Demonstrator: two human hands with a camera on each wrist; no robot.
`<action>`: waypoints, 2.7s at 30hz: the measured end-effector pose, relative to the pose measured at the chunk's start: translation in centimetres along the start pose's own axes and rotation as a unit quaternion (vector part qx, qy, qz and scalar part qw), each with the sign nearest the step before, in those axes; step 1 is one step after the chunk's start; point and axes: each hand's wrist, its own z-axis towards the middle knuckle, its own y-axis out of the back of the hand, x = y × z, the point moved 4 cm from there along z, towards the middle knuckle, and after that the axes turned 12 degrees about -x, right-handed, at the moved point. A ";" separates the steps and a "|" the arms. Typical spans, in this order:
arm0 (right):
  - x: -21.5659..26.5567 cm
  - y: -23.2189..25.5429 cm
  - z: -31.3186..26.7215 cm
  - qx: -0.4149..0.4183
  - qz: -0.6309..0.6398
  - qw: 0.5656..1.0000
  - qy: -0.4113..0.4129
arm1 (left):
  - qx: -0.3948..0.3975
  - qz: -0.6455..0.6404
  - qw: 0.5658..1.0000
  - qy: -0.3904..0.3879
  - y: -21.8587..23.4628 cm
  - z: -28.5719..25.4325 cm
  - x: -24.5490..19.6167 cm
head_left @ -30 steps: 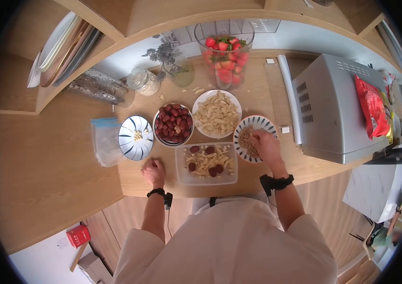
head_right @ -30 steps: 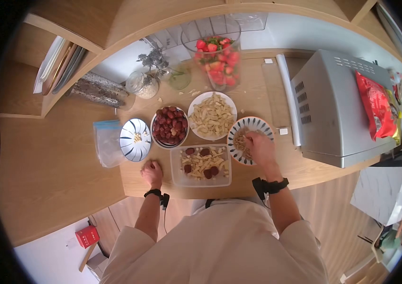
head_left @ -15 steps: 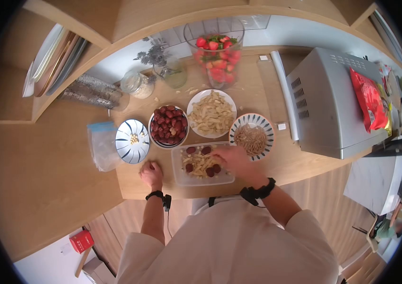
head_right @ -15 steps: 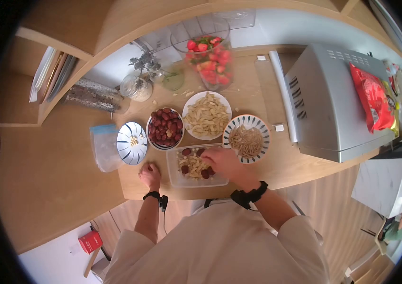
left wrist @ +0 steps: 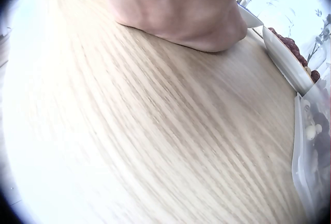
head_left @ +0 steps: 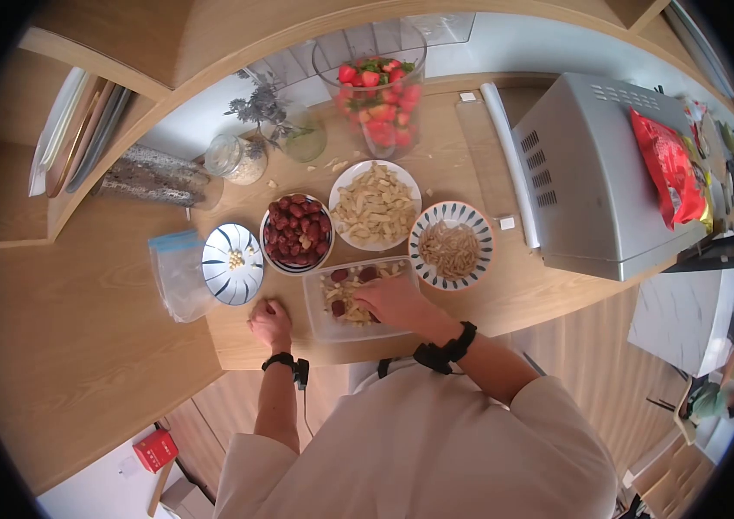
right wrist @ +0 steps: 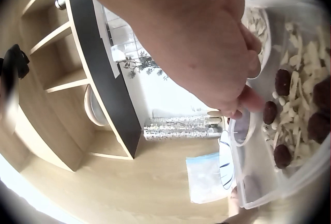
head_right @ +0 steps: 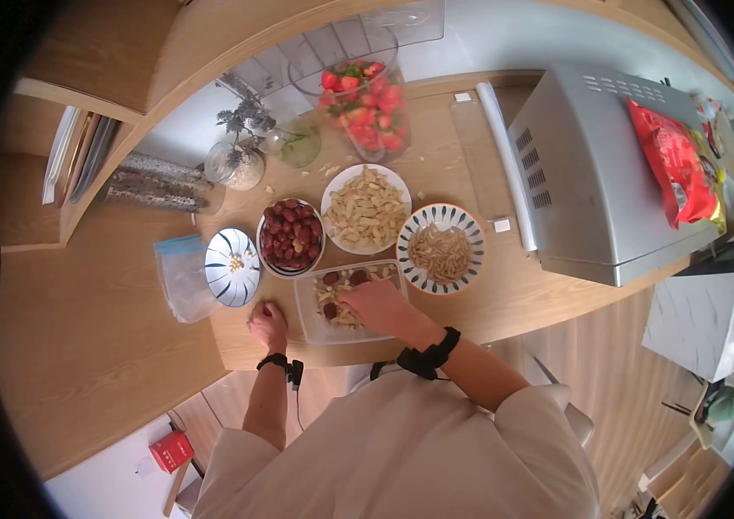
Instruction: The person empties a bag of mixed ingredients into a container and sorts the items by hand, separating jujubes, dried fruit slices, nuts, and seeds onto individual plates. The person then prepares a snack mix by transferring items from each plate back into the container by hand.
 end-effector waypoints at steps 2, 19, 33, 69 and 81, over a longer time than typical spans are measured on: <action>0.0 -0.5 -0.1 0.043 -0.035 0.998 0.002 | 0.001 0.005 1.000 -0.003 -0.3 0.0 0.4; -5.8 10.6 0.5 -0.057 -0.180 0.955 -0.227 | 0.027 -0.003 1.000 0.001 -0.2 0.0 0.3; -10.0 9.2 -4.3 0.070 -0.276 0.887 -0.364 | 0.007 -0.025 1.000 0.000 0.3 0.0 -0.3; -0.5 4.2 -2.5 0.063 -0.066 0.987 -0.135 | 0.020 0.002 1.000 -0.004 0.0 -0.1 0.2; 0.1 3.1 -2.8 0.027 -0.087 0.995 -0.051 | 0.020 -0.004 1.000 0.001 0.3 0.1 -0.2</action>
